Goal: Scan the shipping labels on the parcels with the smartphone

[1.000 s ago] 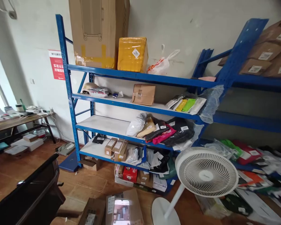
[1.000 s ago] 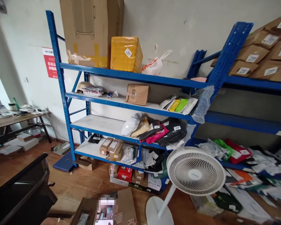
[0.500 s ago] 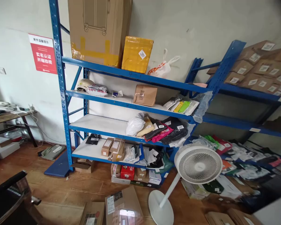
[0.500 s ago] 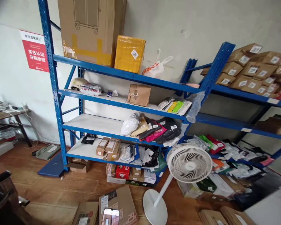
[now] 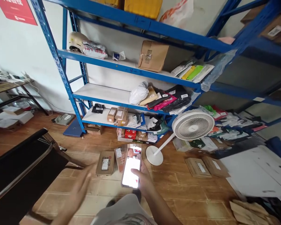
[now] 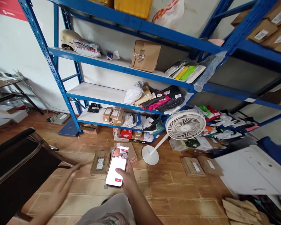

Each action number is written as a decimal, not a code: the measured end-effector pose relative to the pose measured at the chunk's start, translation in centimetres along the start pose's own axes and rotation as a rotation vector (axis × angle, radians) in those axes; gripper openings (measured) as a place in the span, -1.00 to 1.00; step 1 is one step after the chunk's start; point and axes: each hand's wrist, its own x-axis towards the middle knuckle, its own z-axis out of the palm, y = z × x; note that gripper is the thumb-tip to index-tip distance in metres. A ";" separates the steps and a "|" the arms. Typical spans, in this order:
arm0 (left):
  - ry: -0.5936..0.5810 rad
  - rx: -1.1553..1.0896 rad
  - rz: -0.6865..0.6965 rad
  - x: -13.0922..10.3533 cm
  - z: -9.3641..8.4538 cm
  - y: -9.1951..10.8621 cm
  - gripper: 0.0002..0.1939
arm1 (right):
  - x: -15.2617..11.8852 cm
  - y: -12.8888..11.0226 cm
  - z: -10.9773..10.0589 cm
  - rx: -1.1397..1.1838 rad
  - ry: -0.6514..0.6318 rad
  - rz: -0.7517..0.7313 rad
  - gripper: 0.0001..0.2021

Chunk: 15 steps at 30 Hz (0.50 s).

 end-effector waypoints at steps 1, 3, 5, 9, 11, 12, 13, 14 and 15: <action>-0.151 -0.149 -0.067 0.2 1.8 0.8 -0.25 | -0.1 0.0 0.3 0.001 -0.003 -0.013 -0.40; -0.407 -0.425 -0.224 0.1 5.1 2.9 -0.19 | -0.5 0.2 0.7 0.005 -0.004 -0.027 -0.43; -0.593 -0.588 -0.349 -0.7 7.5 4.9 -0.18 | -1.1 0.2 1.1 0.020 0.023 -0.020 -0.48; -0.797 -0.693 -0.473 -2.6 9.3 7.5 -0.23 | -2.5 -0.1 1.4 0.070 0.087 -0.033 -0.52; -0.795 -0.679 -0.504 -3.3 9.6 7.9 -0.26 | -3.0 -0.3 1.3 0.047 0.117 -0.056 -0.54; -0.783 -0.667 -0.517 -3.5 9.7 8.1 -0.27 | -3.2 -0.3 1.2 0.022 0.132 -0.071 -0.54; -0.771 -0.657 -0.523 -3.7 9.8 8.1 -0.28 | -3.4 -0.3 1.1 -0.008 0.143 -0.085 -0.55; -0.759 -0.650 -0.522 -3.9 9.9 8.2 -0.30 | -3.5 -0.3 1.0 -0.037 0.148 -0.098 -0.55; -0.750 -0.648 -0.518 -4.0 10.0 8.3 -0.31 | -3.6 -0.2 0.9 -0.062 0.149 -0.111 -0.56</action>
